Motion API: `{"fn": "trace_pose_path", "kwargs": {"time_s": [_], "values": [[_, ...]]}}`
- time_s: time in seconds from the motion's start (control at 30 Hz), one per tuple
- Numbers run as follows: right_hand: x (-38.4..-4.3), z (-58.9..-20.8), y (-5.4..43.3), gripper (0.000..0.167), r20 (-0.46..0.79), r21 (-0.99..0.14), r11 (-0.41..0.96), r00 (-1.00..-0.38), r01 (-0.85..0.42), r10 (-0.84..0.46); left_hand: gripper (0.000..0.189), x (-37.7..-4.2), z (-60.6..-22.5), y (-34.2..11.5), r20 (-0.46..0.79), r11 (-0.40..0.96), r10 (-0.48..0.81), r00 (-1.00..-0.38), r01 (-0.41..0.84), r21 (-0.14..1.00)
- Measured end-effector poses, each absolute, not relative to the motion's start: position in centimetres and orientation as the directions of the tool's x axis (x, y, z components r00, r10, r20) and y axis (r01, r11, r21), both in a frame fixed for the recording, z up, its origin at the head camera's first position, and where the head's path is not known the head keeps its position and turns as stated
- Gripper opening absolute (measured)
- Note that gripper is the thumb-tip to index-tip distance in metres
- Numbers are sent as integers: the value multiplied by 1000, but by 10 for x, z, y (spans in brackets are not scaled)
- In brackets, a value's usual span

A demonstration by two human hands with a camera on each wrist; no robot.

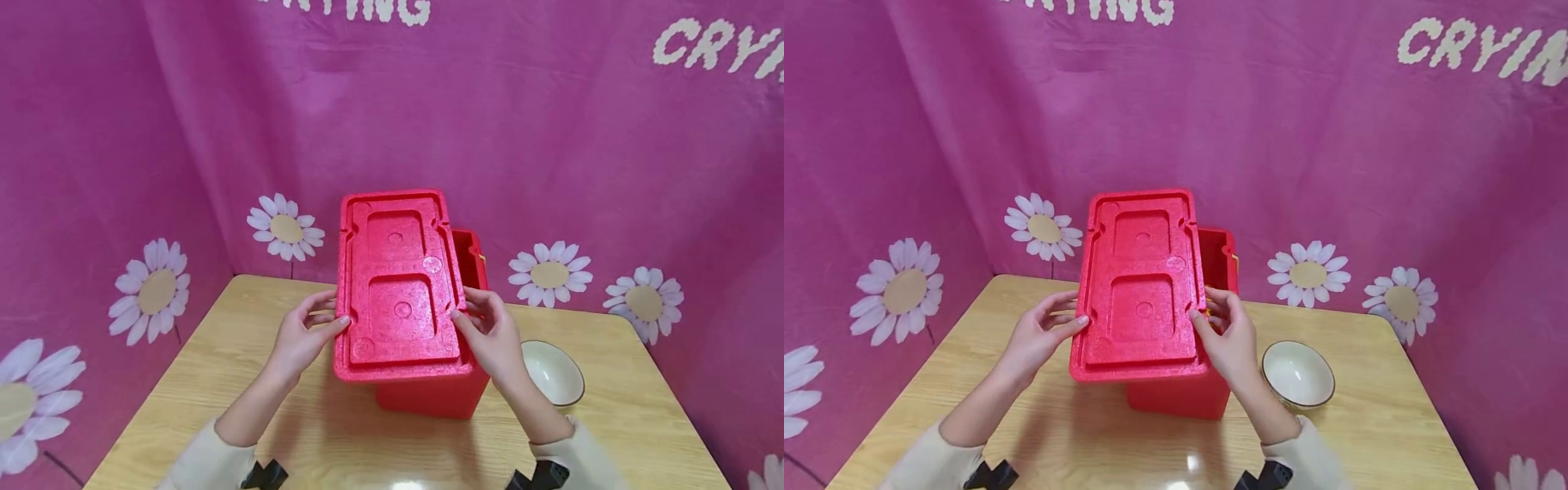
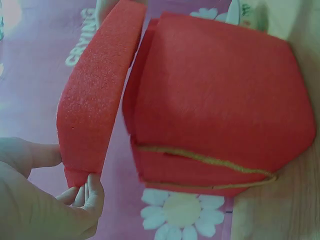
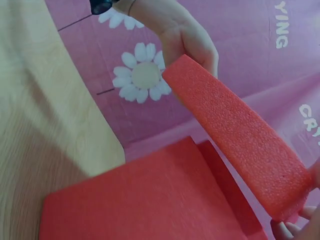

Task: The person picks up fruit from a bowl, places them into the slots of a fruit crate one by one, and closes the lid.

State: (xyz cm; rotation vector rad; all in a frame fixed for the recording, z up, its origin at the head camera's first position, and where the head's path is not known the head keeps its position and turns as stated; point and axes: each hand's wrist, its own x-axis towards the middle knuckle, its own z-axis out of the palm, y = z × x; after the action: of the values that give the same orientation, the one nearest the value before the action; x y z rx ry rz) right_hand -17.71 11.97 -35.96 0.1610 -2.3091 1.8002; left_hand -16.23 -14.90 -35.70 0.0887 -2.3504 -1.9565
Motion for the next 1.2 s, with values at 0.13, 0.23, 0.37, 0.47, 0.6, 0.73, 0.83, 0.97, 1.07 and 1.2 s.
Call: {"fn": "trace_pose_path", "kwargs": {"time_s": [0.13,0.23,0.37,0.47,0.6,0.73,0.83,0.97,1.07,1.2], "values": [[-174,-354,135,43,163,-957,249,-986,-148,41,49,-164,-357,-137,30,197,-63,-998,17,980],[-173,-351,143,42,121,-961,257,-991,-103,54,48,-165,-355,-131,35,218,-50,-998,24,976],[-175,-349,152,39,78,-967,250,-994,-56,78,47,-170,-350,-123,40,237,-35,-999,31,971],[-177,-346,160,40,58,-975,218,-995,-41,75,48,-174,-345,-116,45,245,-18,-999,39,969],[-180,-340,174,42,40,-985,169,-999,-36,24,49,-180,-340,-108,50,252,5,-999,50,967],[-184,-331,184,47,3,-989,149,-1000,-4,-7,49,-185,-334,-103,65,266,41,-997,73,961],[-189,-323,189,54,-39,-983,182,-999,36,-13,48,-189,-329,-99,84,292,65,-994,100,951],[-196,-315,189,58,-68,-968,246,-997,57,-37,47,-194,-321,-96,120,326,46,-992,128,937],[-200,-310,188,60,-64,-964,261,-997,51,-43,45,-198,-317,-94,155,334,6,-988,148,931],[-201,-307,187,59,-38,-958,285,-999,34,-12,42,-203,-313,-92,215,312,-7,-977,202,928]]}}
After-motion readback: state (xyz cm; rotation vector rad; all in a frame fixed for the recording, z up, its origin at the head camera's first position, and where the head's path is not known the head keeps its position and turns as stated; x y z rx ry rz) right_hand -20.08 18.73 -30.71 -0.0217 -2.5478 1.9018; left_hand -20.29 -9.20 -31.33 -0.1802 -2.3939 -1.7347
